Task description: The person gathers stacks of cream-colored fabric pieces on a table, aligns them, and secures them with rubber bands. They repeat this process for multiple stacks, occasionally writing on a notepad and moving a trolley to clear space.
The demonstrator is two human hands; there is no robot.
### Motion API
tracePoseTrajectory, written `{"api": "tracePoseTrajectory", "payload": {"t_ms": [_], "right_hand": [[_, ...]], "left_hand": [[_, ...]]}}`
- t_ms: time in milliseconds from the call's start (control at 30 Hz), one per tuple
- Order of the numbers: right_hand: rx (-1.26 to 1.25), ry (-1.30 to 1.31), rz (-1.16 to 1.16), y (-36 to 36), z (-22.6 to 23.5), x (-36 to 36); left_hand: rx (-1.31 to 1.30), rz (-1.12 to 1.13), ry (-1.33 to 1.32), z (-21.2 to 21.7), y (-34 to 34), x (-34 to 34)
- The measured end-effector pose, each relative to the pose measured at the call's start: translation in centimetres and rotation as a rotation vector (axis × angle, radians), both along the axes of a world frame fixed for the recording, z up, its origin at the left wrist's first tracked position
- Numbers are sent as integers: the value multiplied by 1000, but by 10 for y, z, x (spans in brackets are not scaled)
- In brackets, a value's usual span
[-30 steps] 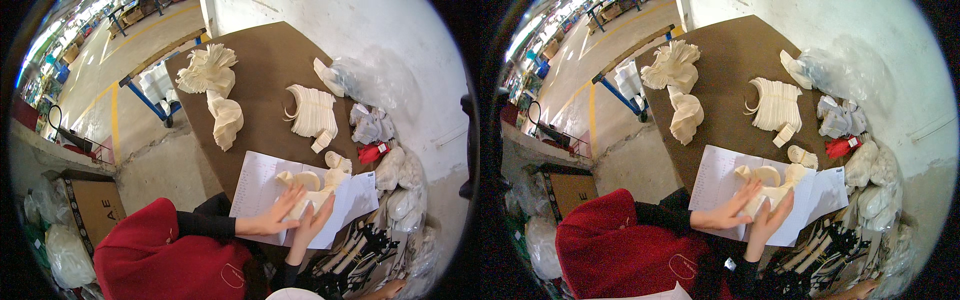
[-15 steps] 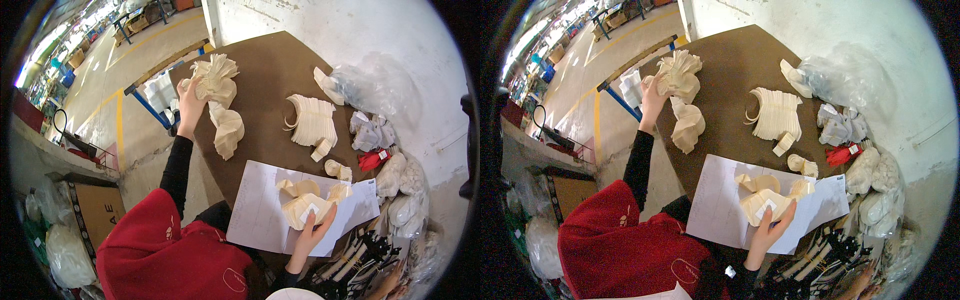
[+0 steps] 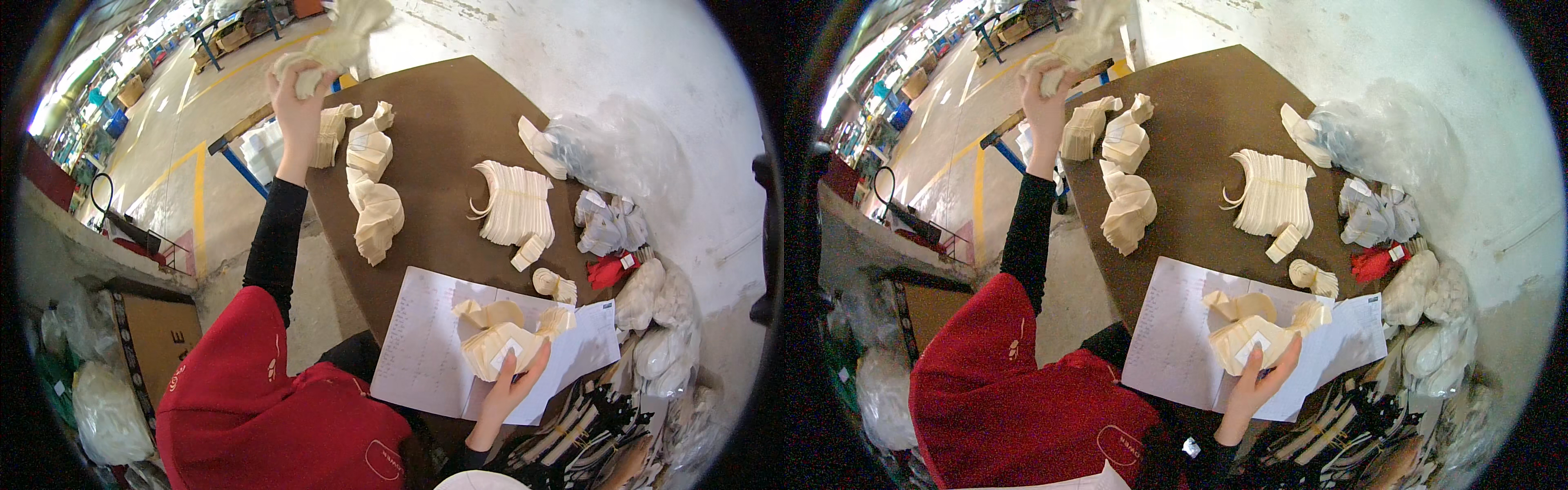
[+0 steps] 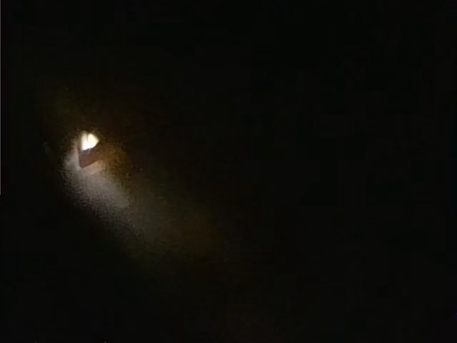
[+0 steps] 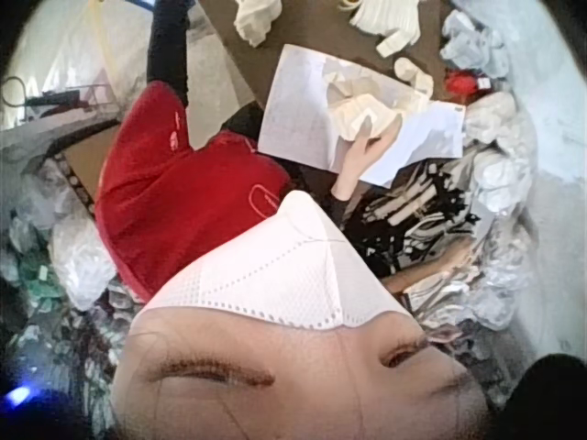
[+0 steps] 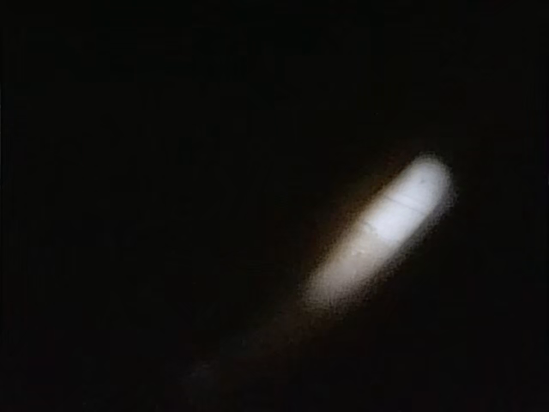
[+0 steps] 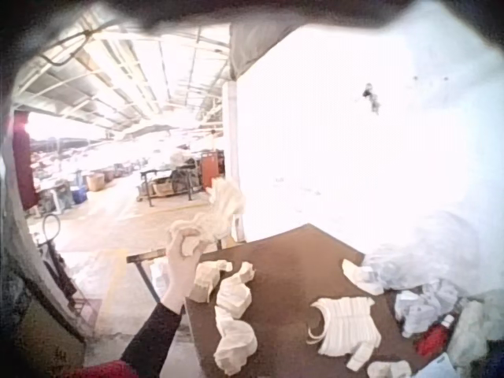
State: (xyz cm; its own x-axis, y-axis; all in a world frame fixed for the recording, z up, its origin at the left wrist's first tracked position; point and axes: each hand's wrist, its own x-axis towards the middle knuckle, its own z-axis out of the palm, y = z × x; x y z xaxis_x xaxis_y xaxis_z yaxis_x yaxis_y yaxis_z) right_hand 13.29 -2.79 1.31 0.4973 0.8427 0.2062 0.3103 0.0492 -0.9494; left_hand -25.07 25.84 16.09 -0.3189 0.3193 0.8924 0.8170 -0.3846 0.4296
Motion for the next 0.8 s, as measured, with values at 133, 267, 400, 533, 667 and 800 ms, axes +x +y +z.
{"api": "tracePoseTrajectory", "payload": {"t_ms": [133, 267, 400, 533, 667, 800], "right_hand": [[15, -11, 9, 3, 2, 0], [-1, -99, 16, 7, 3, 1], [-26, -22, 40, 6, 4, 3], [-19, -88, 22, 4, 1, 3], [-22, 262, 0, 3, 10, -6], [8, 160, 5, 4, -7, -1]], "left_hand": [[-470, 93, 200, -69, 8, 6], [-800, -118, 113, -144, 22, -41], [-645, 302, 400, -126, 5, -10], [-504, 111, 365, -86, -23, 30], [-556, -431, 250, -76, -63, 97], [-822, -917, 240, -97, -111, 165]]}}
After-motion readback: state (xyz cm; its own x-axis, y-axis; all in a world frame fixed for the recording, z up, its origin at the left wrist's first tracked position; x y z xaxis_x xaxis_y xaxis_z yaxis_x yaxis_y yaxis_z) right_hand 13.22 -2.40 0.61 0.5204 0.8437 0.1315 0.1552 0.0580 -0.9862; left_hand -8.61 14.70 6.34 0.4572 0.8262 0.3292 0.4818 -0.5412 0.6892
